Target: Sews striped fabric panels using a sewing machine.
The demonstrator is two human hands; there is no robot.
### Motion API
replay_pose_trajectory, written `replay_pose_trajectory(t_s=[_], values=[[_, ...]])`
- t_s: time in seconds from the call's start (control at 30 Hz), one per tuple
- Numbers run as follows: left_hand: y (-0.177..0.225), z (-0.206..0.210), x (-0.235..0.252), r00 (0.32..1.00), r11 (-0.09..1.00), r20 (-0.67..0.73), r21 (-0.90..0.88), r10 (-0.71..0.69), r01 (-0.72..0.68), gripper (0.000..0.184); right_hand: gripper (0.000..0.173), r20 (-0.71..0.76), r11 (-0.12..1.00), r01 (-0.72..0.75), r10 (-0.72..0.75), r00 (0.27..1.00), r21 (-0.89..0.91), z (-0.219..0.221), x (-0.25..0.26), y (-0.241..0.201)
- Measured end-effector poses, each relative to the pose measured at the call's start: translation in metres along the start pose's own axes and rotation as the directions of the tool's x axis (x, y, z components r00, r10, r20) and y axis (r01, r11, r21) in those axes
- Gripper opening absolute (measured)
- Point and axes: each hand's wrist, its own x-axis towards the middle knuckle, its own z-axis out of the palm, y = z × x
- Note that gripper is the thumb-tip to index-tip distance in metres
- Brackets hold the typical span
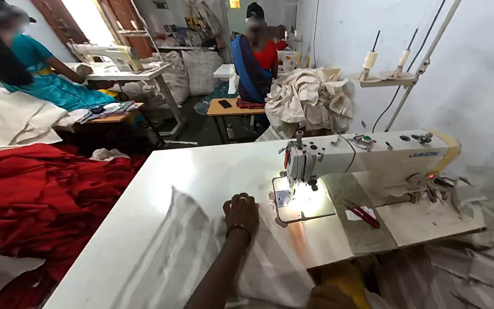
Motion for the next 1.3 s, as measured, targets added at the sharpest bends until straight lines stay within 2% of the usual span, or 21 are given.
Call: replay_pose_trajectory(t_s=[0.1,0.17,0.23,0.27,0.3,0.33,0.37,0.4,0.43,0.47,0.53,0.6,0.63,0.7,0.77,0.9,0.97,1.03,1.13,1.2,1.3], values=[[0.005,0.013,-0.059,1.000,0.972,-0.011,-0.233,0.004,-0.006,0.036,0.011,0.080,0.984,-0.006,0.020,0.997,-0.179,-0.025,-0.066,0.054],[0.020,0.029,-0.103,0.975,0.879,-0.224,-0.463,0.011,-0.116,0.029,0.009,0.314,0.958,-0.172,0.241,0.918,-0.231,-0.040,-0.073,0.053],[0.035,0.032,-0.132,0.919,0.759,-0.393,-0.604,-0.016,-0.245,0.026,0.027,0.640,0.849,-0.467,0.506,0.579,-0.248,-0.063,-0.037,0.037],[0.040,0.026,-0.140,0.891,0.700,-0.453,-0.642,-0.017,-0.313,0.023,0.037,0.702,0.799,-0.551,0.535,0.471,-0.239,-0.081,-0.014,0.029],[0.043,0.018,-0.142,0.861,0.642,-0.509,-0.662,-0.005,-0.387,0.022,0.044,0.683,0.779,-0.597,0.542,0.489,-0.190,-0.099,0.009,0.020],[0.045,0.007,-0.142,0.844,0.604,-0.537,-0.666,0.021,-0.438,0.024,0.045,0.555,0.793,-0.600,0.550,0.625,-0.110,-0.112,0.026,0.011],[0.046,-0.001,-0.141,0.846,0.604,-0.530,-0.658,0.051,-0.449,0.031,0.040,0.304,0.835,-0.549,0.533,0.790,-0.039,-0.115,0.038,0.004],[0.047,-0.006,-0.138,0.860,0.623,-0.502,-0.646,0.089,-0.441,0.043,0.034,0.047,0.867,-0.498,0.497,0.866,-0.008,-0.114,0.053,0.002],[0.047,-0.006,-0.134,0.876,0.651,-0.465,-0.626,0.131,-0.430,0.054,0.030,-0.128,0.878,-0.478,0.474,0.871,0.000,-0.111,0.069,0.002],[0.047,-0.002,-0.130,0.888,0.674,-0.427,-0.607,0.170,-0.421,0.061,0.029,-0.189,0.860,-0.510,0.502,0.844,0.012,-0.108,0.085,0.003],[0.050,0.004,-0.129,0.890,0.696,-0.403,-0.577,0.213,-0.427,0.054,0.046,0.018,0.735,-0.670,0.672,0.740,0.108,-0.107,0.109,0.010],[0.051,0.006,-0.136,0.875,0.663,-0.437,-0.595,0.206,-0.453,0.044,0.060,0.206,0.551,-0.756,0.743,0.637,0.352,-0.102,0.120,0.022],[0.050,0.004,-0.137,0.869,0.632,-0.453,-0.617,0.202,-0.468,0.042,0.056,0.205,0.462,-0.722,0.751,0.627,0.515,-0.101,0.121,0.025],[0.046,-0.005,-0.141,0.860,0.568,-0.461,-0.657,0.218,-0.496,0.040,0.032,0.108,0.351,-0.523,0.744,0.660,0.776,-0.106,0.123,0.018],[0.044,-0.015,-0.144,0.854,0.538,-0.457,-0.668,0.249,-0.515,0.036,0.014,-0.029,0.405,-0.350,0.688,0.725,0.845,-0.116,0.126,0.008],[0.059,-0.049,-0.145,0.817,0.352,-0.520,-0.737,0.249,-0.577,0.024,0.017,-0.287,0.732,-0.231,0.507,0.813,0.642,-0.125,0.130,-0.008],[0.064,-0.060,-0.146,0.833,0.260,-0.512,-0.792,0.208,-0.552,0.015,0.010,-0.513,0.899,-0.208,0.396,0.761,0.385,-0.118,0.132,-0.015],[0.064,-0.067,-0.146,0.852,0.226,-0.482,-0.823,0.206,-0.521,0.014,0.007,-0.680,0.969,-0.233,0.225,0.698,0.082,-0.111,0.132,-0.018],[0.062,-0.071,-0.149,0.841,0.175,-0.493,-0.829,0.221,-0.532,0.014,0.014,-0.706,0.970,-0.200,0.045,0.707,-0.139,-0.102,0.126,-0.022],[0.060,-0.074,-0.150,0.839,0.145,-0.493,-0.835,0.229,-0.531,0.013,0.019,-0.700,0.986,-0.147,0.052,0.712,-0.076,-0.098,0.124,-0.023],[0.059,-0.076,-0.151,0.835,0.130,-0.497,-0.836,0.236,-0.533,0.010,0.018,-0.626,0.944,-0.104,0.288,0.724,0.313,-0.105,0.128,-0.024]])
